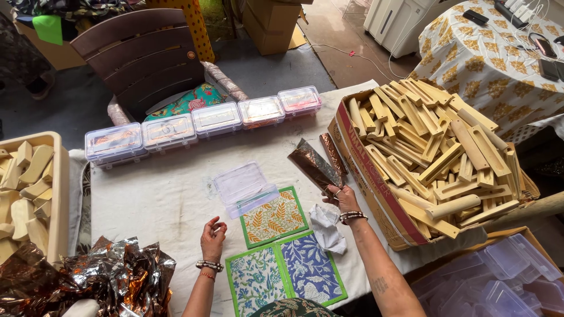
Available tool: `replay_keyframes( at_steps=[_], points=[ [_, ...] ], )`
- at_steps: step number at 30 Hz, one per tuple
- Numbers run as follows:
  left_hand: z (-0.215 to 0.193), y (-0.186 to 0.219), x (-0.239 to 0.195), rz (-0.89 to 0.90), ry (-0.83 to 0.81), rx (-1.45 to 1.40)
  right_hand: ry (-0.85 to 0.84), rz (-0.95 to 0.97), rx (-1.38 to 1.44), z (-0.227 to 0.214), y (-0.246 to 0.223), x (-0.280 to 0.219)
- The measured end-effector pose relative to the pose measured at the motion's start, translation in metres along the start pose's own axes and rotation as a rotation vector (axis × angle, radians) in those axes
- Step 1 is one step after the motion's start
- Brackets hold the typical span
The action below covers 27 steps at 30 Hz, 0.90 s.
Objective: Wrapping wooden sticks in metallic foil and placing them into plastic boxes for packaging.
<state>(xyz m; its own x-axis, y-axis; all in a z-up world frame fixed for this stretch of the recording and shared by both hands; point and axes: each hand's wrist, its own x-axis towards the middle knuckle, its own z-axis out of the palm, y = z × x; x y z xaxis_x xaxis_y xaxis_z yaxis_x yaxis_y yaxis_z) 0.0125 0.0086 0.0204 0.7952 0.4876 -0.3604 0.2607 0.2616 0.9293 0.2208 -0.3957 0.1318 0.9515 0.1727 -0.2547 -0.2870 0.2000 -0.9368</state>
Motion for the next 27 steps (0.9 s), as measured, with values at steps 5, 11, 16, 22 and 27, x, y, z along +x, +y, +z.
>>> replay_keyframes(
  at_steps=[5, 11, 16, 22, 27],
  points=[
    [0.031, 0.072, -0.014, 0.344, -0.057, -0.021, -0.246, 0.068, 0.023, 0.031, -0.031, -0.047],
    [0.063, 0.193, -0.075, 0.220, -0.533, -0.022, -0.466, 0.191, -0.046, 0.070, -0.047, -0.071],
    [0.058, 0.194, -0.079, 0.245, -0.632, -0.006, -0.513, 0.200, -0.006, 0.082, -0.050, -0.076],
    [0.055, 0.176, -0.072, 0.237, -0.549, -0.072, -0.527, 0.099, -0.104, 0.087, -0.047, -0.078],
    [0.059, 0.158, -0.063, 0.222, -0.444, -0.144, -0.560, 0.089, -0.238, 0.104, -0.065, -0.096]
  ],
)
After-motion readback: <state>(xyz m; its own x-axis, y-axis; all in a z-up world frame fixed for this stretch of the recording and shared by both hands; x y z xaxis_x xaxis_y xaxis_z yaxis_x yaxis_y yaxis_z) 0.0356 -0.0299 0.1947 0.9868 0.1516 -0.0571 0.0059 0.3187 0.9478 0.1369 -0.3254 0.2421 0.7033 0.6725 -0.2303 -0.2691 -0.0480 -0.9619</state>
